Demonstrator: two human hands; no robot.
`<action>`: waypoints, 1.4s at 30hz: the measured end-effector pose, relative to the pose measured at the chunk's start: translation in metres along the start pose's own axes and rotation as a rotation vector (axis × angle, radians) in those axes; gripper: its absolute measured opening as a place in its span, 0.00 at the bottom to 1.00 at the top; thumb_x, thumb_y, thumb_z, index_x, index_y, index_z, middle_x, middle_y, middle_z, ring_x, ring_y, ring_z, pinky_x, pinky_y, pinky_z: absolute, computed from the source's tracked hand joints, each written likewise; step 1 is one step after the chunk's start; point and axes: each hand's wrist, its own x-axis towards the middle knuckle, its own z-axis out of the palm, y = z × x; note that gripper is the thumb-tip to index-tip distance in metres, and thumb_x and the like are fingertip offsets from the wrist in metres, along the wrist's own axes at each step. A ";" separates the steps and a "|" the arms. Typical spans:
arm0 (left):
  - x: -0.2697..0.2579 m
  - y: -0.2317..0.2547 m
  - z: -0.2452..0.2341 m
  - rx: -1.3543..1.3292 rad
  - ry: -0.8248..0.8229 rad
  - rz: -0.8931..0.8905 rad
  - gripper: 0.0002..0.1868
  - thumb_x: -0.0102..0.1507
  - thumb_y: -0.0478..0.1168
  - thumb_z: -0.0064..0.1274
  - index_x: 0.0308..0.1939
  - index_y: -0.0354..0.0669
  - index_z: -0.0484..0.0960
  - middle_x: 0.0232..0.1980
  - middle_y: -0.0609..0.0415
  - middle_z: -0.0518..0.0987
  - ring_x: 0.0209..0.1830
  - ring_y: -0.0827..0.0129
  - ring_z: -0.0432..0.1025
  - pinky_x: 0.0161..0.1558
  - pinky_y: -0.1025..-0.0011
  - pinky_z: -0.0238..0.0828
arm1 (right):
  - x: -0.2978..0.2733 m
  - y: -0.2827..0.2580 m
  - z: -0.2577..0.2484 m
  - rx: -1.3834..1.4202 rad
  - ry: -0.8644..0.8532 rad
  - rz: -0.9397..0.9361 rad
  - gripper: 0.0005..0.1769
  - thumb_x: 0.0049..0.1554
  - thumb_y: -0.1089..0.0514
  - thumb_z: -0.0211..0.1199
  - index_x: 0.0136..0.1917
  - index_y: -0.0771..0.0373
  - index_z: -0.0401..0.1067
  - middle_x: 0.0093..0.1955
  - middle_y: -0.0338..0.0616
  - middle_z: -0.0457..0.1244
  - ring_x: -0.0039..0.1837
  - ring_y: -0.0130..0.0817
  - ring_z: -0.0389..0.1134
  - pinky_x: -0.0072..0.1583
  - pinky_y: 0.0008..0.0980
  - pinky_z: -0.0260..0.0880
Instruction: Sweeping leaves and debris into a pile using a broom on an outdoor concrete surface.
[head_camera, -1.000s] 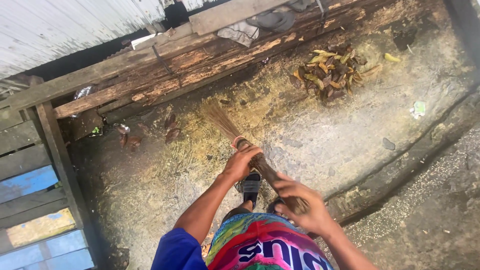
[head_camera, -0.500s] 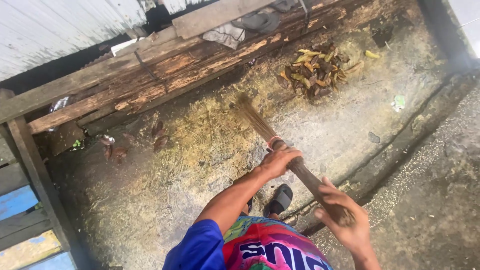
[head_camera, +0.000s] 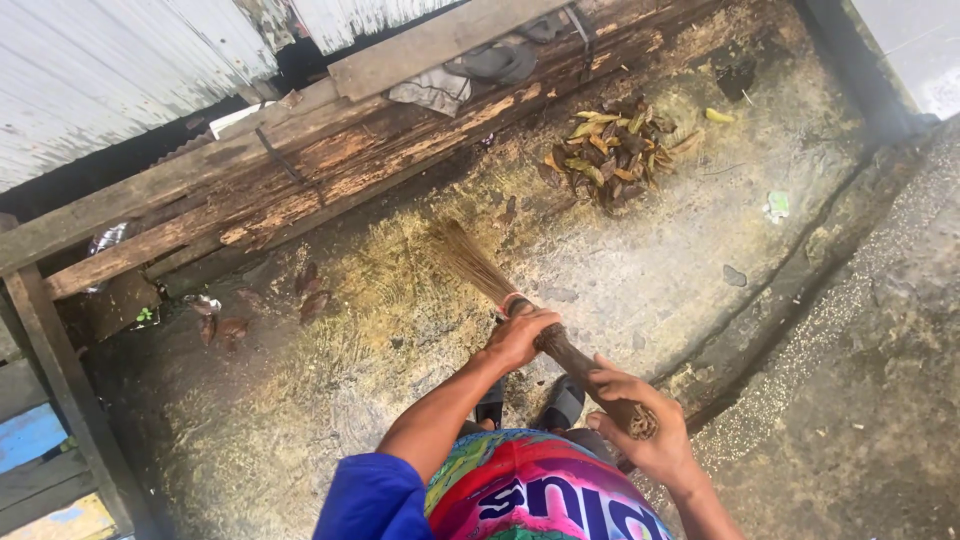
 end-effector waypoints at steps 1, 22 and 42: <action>0.010 0.008 0.005 -0.001 0.004 -0.003 0.30 0.59 0.16 0.49 0.55 0.55 0.79 0.64 0.53 0.75 0.60 0.56 0.70 0.60 0.47 0.72 | -0.003 0.000 -0.006 0.001 -0.005 -0.002 0.21 0.50 0.67 0.73 0.56 0.61 0.72 0.68 0.59 0.66 0.76 0.62 0.63 0.76 0.64 0.62; 0.152 0.073 0.115 0.118 0.074 0.042 0.43 0.52 0.19 0.50 0.70 0.55 0.73 0.73 0.48 0.71 0.73 0.51 0.64 0.72 0.58 0.59 | -0.029 0.044 -0.200 0.076 -0.014 -0.070 0.23 0.48 0.67 0.75 0.56 0.63 0.72 0.67 0.60 0.66 0.75 0.64 0.63 0.79 0.65 0.55; 0.213 0.198 0.144 0.191 0.053 0.196 0.40 0.52 0.16 0.54 0.65 0.51 0.74 0.69 0.54 0.76 0.67 0.51 0.66 0.60 0.41 0.69 | -0.067 0.001 -0.309 -0.009 0.138 -0.165 0.18 0.47 0.66 0.74 0.50 0.67 0.73 0.56 0.60 0.70 0.68 0.58 0.71 0.77 0.67 0.62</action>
